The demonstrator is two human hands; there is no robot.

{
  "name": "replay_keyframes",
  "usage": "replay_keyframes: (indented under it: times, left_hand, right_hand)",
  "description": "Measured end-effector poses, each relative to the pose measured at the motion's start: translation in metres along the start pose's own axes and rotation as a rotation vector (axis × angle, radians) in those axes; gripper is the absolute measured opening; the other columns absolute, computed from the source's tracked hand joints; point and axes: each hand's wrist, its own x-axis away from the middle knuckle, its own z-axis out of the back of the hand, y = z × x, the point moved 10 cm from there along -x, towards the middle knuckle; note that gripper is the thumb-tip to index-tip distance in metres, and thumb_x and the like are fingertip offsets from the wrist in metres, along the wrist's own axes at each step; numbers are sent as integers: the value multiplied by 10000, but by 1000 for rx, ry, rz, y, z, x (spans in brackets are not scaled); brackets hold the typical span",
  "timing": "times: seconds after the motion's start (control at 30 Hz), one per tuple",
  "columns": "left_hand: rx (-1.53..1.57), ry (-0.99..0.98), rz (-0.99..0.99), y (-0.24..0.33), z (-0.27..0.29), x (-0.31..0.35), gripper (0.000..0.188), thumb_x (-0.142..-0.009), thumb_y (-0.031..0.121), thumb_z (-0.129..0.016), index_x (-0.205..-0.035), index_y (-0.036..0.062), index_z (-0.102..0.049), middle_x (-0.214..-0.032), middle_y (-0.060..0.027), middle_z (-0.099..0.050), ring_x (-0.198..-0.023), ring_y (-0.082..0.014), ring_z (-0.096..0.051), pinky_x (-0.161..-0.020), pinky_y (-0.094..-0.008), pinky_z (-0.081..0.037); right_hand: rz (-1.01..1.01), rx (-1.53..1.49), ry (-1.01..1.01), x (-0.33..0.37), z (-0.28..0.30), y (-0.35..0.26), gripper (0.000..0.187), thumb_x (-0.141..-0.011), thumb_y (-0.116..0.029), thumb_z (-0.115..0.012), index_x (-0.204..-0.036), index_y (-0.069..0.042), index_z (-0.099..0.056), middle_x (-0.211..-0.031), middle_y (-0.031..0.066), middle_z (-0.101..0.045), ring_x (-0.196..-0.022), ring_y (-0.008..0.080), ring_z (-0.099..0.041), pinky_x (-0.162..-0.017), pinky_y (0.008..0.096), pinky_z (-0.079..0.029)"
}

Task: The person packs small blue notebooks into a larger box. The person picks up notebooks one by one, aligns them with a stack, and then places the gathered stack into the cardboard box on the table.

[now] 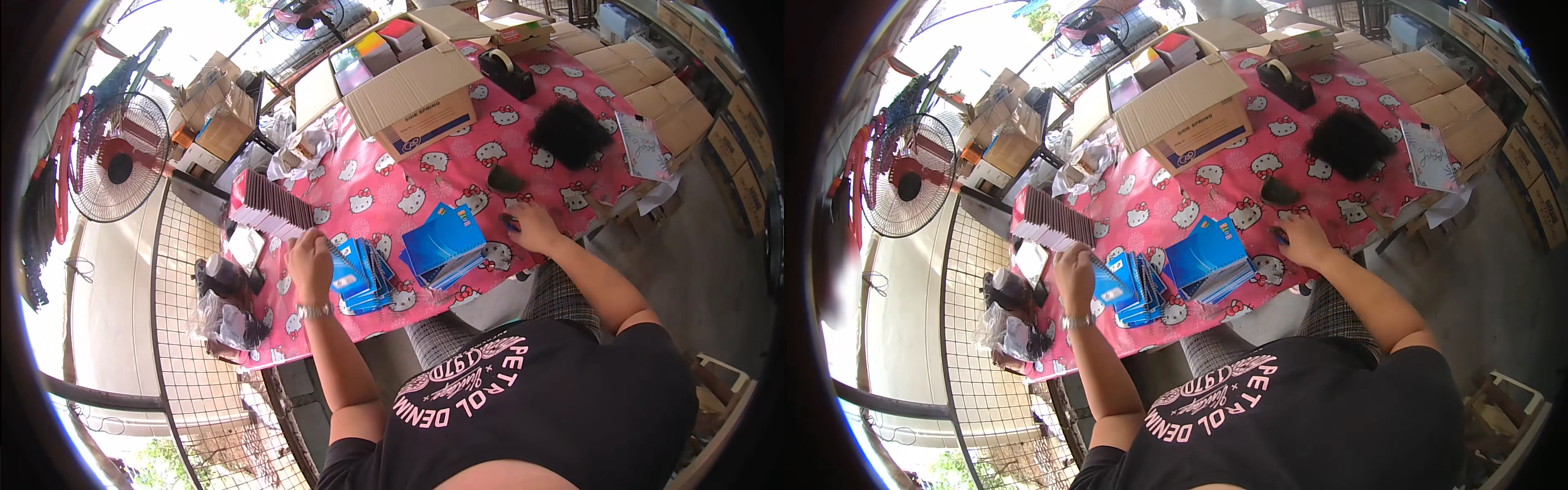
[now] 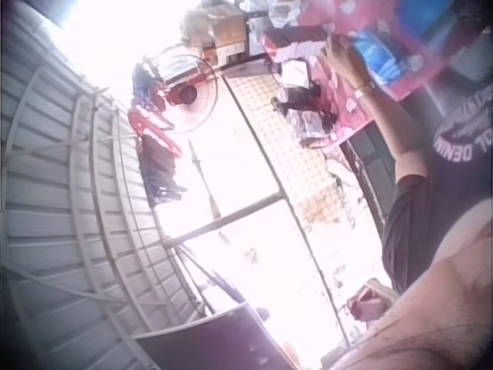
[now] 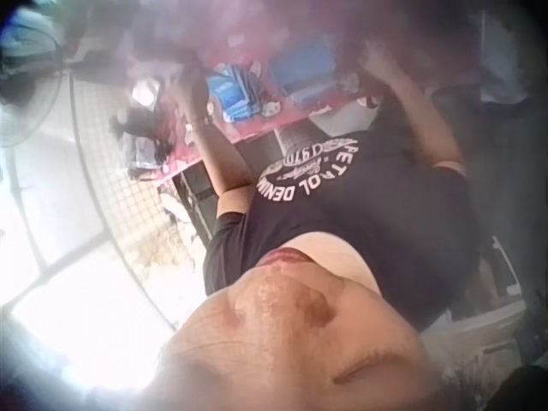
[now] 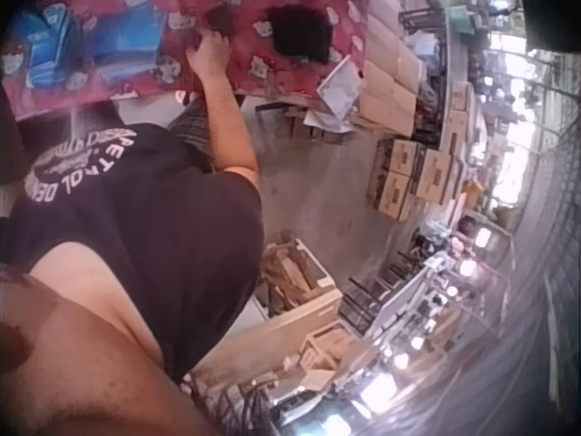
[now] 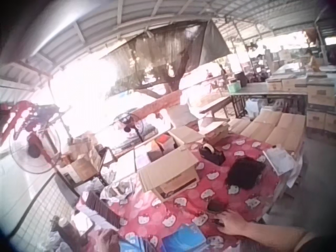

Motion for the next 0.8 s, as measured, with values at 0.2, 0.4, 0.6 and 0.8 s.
replay_keyframes:
  times: [0.2,0.4,0.6,0.8]
  left_hand:
    - [-225,-143,97,-69,-89,5,344,-901,284,-510,-1204,161,-616,-1200,-109,-664,-1245,-325,-519,-1030,-561,-375]
    - [304,-89,-492,143,-57,45,284,-812,152,-741,-1063,61,-646,-1081,-127,-647,-1012,-345,-602,-882,-430,-500]
    - [17,-243,-707,197,-82,104,240,-828,151,-735,-1041,68,-661,-1020,-73,-665,-965,-300,-635,-802,-391,-545]
    - [267,-332,-655,190,-53,75,215,-863,72,-647,-1076,52,-644,-928,-137,-665,-832,-338,-643,-746,-433,-524]
  right_hand:
    - [-3,-24,228,-47,-9,74,308,-799,-209,-700,-1076,-81,-658,-1061,131,-622,-1040,349,-574,-893,494,-474]
    - [-280,568,345,-72,31,182,181,-846,-161,-607,-1006,-90,-650,-1020,103,-604,-1019,288,-577,-838,436,-502]
    - [-168,678,297,-86,18,156,164,-855,-173,-588,-992,-124,-664,-1022,79,-615,-993,258,-612,-833,410,-500]
    - [-119,168,492,-83,61,136,230,-873,-118,-571,-1047,-59,-710,-1082,121,-676,-1025,314,-640,-887,447,-505]
